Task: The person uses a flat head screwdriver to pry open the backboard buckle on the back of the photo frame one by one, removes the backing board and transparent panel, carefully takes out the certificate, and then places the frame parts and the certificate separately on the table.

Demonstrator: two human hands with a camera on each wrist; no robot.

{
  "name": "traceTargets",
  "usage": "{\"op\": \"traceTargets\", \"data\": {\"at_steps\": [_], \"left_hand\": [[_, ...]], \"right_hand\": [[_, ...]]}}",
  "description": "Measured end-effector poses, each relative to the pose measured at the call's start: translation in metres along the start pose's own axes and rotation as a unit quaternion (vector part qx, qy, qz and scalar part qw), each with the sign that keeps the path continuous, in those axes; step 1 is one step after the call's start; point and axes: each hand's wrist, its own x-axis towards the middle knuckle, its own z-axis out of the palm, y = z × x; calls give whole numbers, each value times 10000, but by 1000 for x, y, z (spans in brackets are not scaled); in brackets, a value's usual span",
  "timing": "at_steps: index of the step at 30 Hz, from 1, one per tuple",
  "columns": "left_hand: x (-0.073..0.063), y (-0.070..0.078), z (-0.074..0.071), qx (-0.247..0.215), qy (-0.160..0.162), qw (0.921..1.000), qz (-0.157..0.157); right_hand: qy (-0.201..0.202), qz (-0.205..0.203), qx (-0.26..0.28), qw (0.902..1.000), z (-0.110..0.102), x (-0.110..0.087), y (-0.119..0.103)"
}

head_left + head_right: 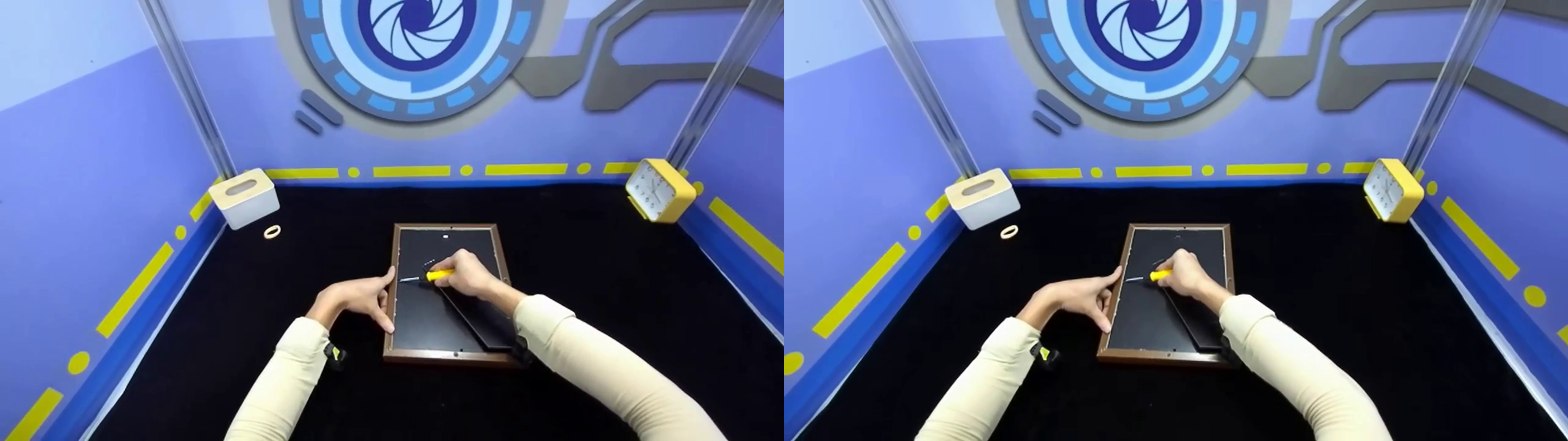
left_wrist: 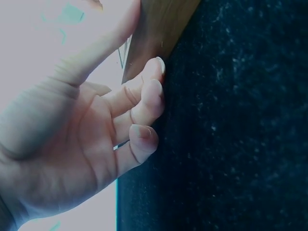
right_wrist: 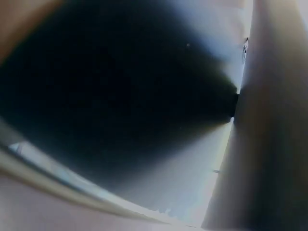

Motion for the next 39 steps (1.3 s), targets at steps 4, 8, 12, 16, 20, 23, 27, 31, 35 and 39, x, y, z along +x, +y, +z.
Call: {"op": "traceTargets", "data": {"at_steps": [4,8,12,16,20,23,27,31,35,39], "left_hand": [[1,-1,-1,-28,60,10000,1],[0,-2,1,-96,34,9999,-13],[1,-2,3,-182,-20,9998,-32],[1,-1,3,-108,-4,9999,-58],[0,2,1,-103,3,9998,-151],[-1,3,0,-25,5,9996,-271],[0,5,0,225,-4,9991,-361],[2,4,0,275,-37,9991,-327],[1,4,-2,315,-14,9987,-393],[-2,3,0,217,53,9989,-421]], "right_hand": [[-65,-224,-420,9988,-5,4,-13],[-159,-611,-943,9935,-9,9,-30],[-287,-841,-1429,9857,-11,16,-46],[-445,-866,-1983,9753,-12,24,-66],[-655,-653,-2599,9612,-8,38,-90],[-909,-428,-2886,9522,-2,47,-109],[-1170,-320,-3076,9438,7,55,-129],[-1282,-288,-3218,9376,11,56,-138],[-1404,-170,-3048,9419,6,55,-136],[-1442,-279,-2943,9444,1,52,-124]]}}
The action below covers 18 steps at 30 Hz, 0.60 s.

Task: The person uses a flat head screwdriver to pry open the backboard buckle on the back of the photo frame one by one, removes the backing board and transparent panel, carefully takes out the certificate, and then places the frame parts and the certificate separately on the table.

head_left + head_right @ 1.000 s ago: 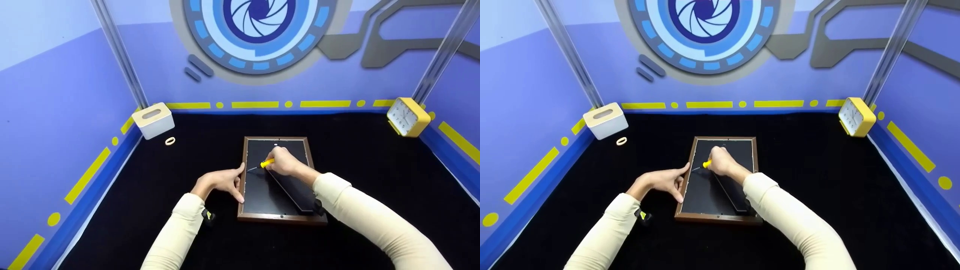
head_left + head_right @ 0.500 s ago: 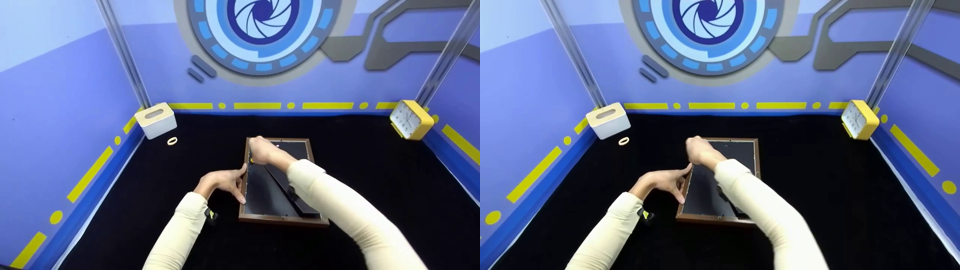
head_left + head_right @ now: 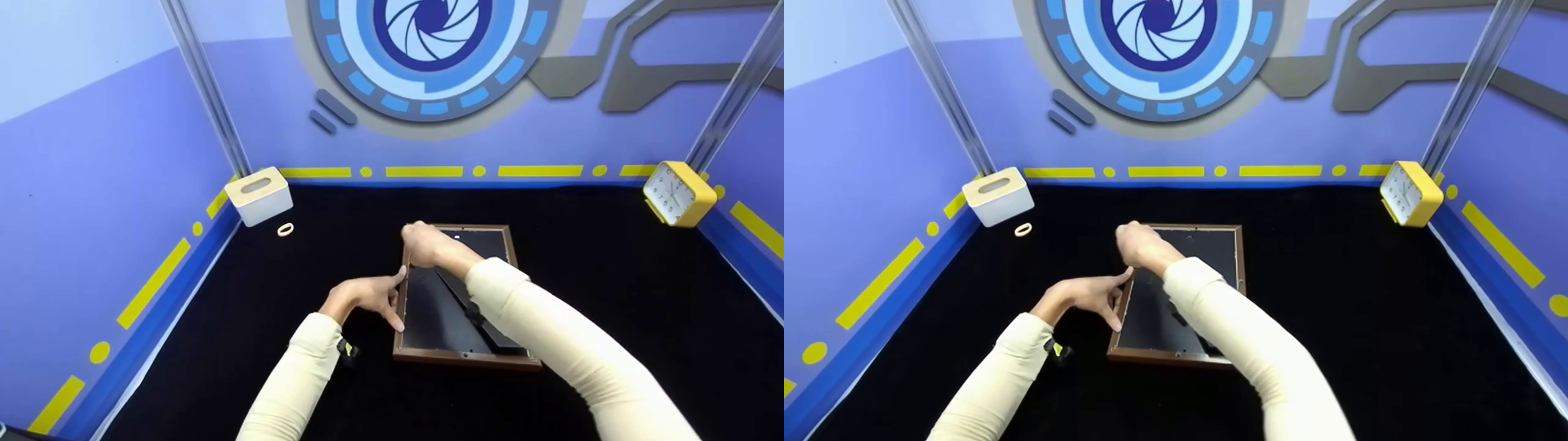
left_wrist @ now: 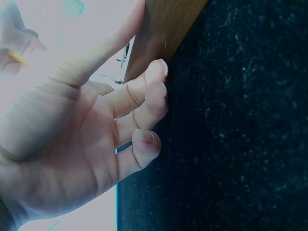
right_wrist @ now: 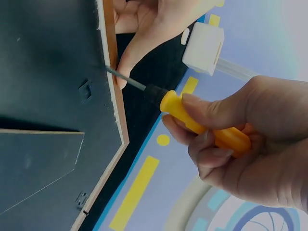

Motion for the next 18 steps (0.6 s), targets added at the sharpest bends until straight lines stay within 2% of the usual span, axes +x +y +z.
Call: {"op": "traceTargets", "data": {"at_steps": [4,8,12,14,18], "left_hand": [[0,-3,3,-197,3,9997,166],[2,-5,2,-276,-23,9992,283],[3,-6,1,-340,-56,9988,360],[3,-7,2,-326,-61,9988,364],[2,-7,2,-380,-43,9987,350]], "right_hand": [[250,-160,-186,9994,9,-12,27],[482,-361,-90,9981,22,-25,61],[829,-540,624,9931,31,-38,96],[1110,-542,1070,9865,35,-46,111],[1540,-274,1883,9696,41,-66,139]]}}
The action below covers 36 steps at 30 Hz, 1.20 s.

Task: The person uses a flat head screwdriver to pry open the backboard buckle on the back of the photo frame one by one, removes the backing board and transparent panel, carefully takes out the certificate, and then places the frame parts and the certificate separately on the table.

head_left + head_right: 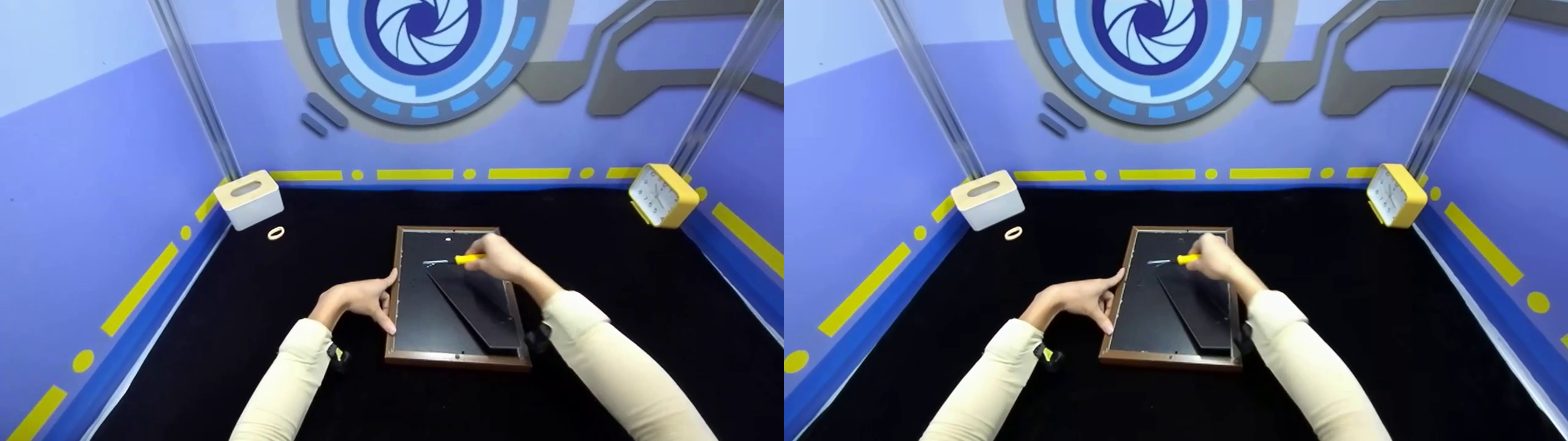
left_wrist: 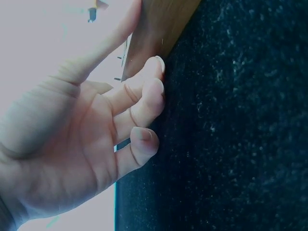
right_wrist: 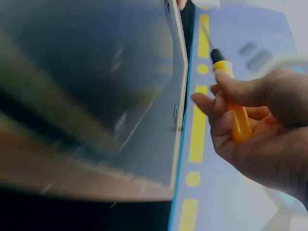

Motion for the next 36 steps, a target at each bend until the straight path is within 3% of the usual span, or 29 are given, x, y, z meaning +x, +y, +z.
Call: {"op": "traceTargets", "data": {"at_steps": [5,9,15,19,25,28,33,36], "left_hand": [[-6,0,-2,28,7,10000,0],[-9,0,-4,132,59,9999,-30],[-10,1,-4,44,37,10000,-25],[-9,1,-3,19,31,10000,-51],[-5,2,-2,-44,35,10000,-13],[-4,1,0,-119,33,9999,0],[-2,2,1,-209,17,9998,-23],[-2,3,1,-205,20,9998,9]], "right_hand": [[354,342,608,9969,-11,-27,25],[848,667,773,9912,-21,-48,48],[1733,1550,713,9700,-29,-80,85],[1979,2035,701,9563,-30,-94,103],[2277,2410,520,9420,-34,-102,122],[2163,2341,308,9474,-37,-104,129],[1582,2014,47,9666,-42,-107,142],[1339,1890,-165,9727,-46,-108,146]]}}
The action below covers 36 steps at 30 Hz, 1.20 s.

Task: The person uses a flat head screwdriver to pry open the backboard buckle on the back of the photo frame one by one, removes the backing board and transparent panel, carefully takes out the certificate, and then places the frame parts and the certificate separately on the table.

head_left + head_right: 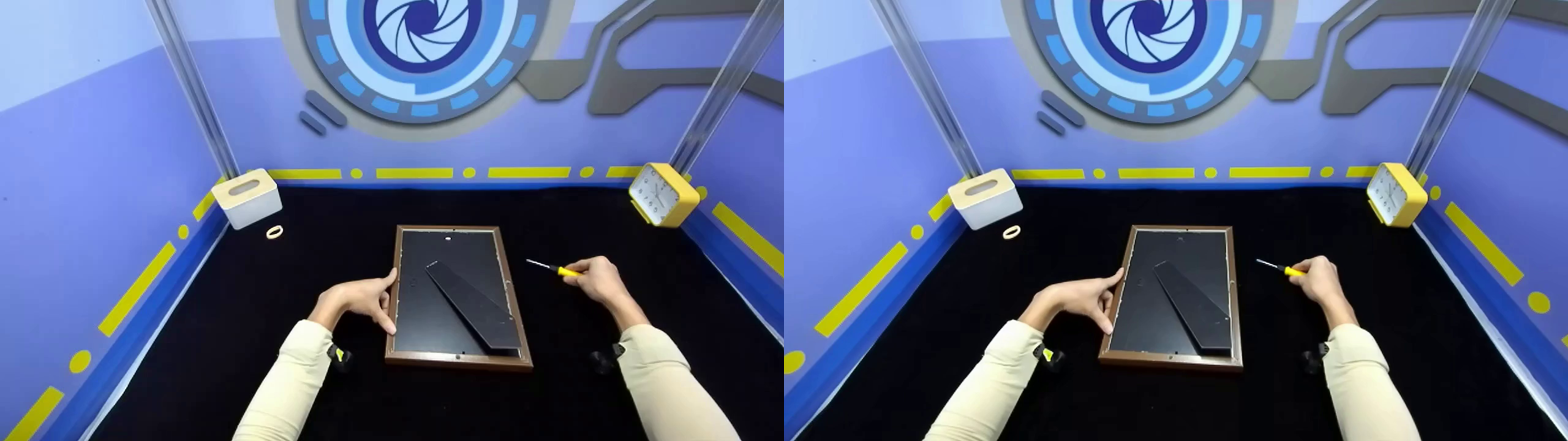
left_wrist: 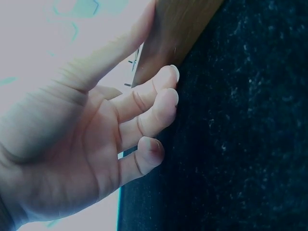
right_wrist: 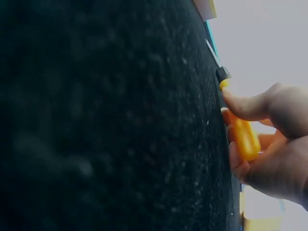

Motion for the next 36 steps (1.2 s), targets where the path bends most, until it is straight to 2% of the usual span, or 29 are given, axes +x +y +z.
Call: {"op": "traceTargets", "data": {"at_steps": [4,13,17,21,23,25,29,32,36], "left_hand": [[0,2,0,4,22,10000,-13],[4,3,-3,5,-23,10000,-11],[5,2,-3,7,16,10000,82],[1,-1,-3,83,43,9999,111],[-1,-2,-5,227,215,9995,74],[-3,-3,-7,508,550,9972,50],[0,-4,-9,973,1251,9873,83],[4,-4,-8,895,1461,9851,149],[13,-3,-7,815,1559,9842,217]], "right_hand": [[-112,-54,-159,9998,-5,1,1],[-184,141,53,9997,-9,-2,5],[68,99,-7,9999,-13,-5,-1],[440,-104,7,9990,-10,-7,-18],[549,-250,109,9981,-4,-6,-30],[582,-419,204,9972,2,-6,-42],[437,-794,409,9950,18,-6,-67],[129,-1057,582,9926,30,-9,-85],[-449,-1449,506,9871,41,-15,-112]]}}
